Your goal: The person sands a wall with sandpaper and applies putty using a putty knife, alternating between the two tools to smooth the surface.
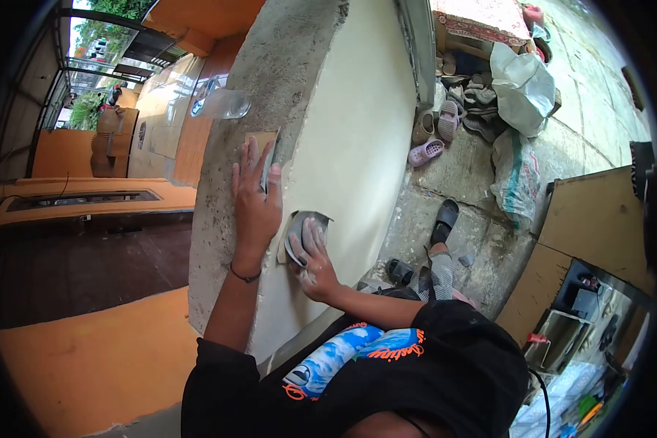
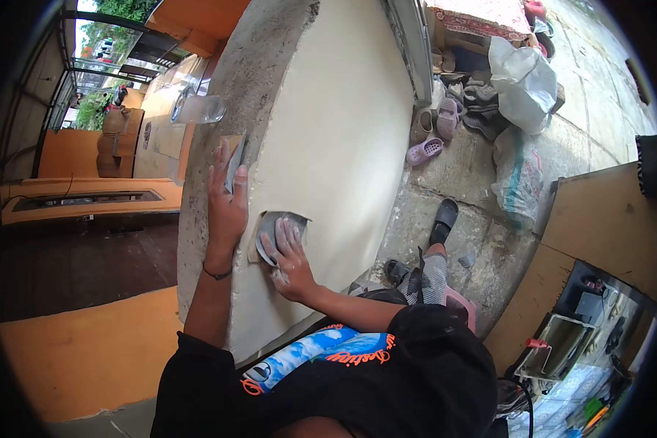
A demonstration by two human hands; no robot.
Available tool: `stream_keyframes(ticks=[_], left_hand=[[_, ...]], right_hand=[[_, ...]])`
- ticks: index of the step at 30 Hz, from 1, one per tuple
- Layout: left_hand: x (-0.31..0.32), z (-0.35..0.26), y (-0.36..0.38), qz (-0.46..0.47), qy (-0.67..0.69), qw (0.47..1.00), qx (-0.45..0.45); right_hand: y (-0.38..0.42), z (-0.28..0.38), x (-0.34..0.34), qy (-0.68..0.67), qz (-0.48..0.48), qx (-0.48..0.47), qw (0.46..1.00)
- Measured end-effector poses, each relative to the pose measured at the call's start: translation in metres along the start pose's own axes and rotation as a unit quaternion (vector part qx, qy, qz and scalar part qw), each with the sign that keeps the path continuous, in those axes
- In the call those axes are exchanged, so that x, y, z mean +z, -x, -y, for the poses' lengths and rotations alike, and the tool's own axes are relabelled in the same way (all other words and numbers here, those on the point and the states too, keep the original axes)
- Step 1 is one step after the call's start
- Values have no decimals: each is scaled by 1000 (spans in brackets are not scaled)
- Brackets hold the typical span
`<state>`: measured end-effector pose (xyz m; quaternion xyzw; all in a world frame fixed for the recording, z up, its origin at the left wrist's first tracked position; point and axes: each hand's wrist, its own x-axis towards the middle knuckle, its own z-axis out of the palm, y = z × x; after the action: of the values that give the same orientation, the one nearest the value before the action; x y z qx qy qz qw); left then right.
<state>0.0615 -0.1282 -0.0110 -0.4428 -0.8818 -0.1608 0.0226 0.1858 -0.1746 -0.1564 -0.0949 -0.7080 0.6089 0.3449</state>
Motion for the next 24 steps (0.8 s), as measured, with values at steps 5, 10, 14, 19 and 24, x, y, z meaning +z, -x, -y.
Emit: stream_keyframes(ticks=[5,10,14,19,24], left_hand=[[-1,4,7,-26,14,999,-26],[3,16,8,-32,63,996,-62],[-8,-1,2,-21,58,997,-49],[-11,-9,-7,9,9,999,-49],[-11,-10,-14,32,-17,997,-70]], right_hand=[[14,11,14,10,3,-33,999],[-101,-23,-31,30,-74,-118,990],[-182,-38,-79,3,-120,-92,988],[-291,-63,-136,-12,-216,-46,975],[-409,-120,-193,-194,-259,37,945]])
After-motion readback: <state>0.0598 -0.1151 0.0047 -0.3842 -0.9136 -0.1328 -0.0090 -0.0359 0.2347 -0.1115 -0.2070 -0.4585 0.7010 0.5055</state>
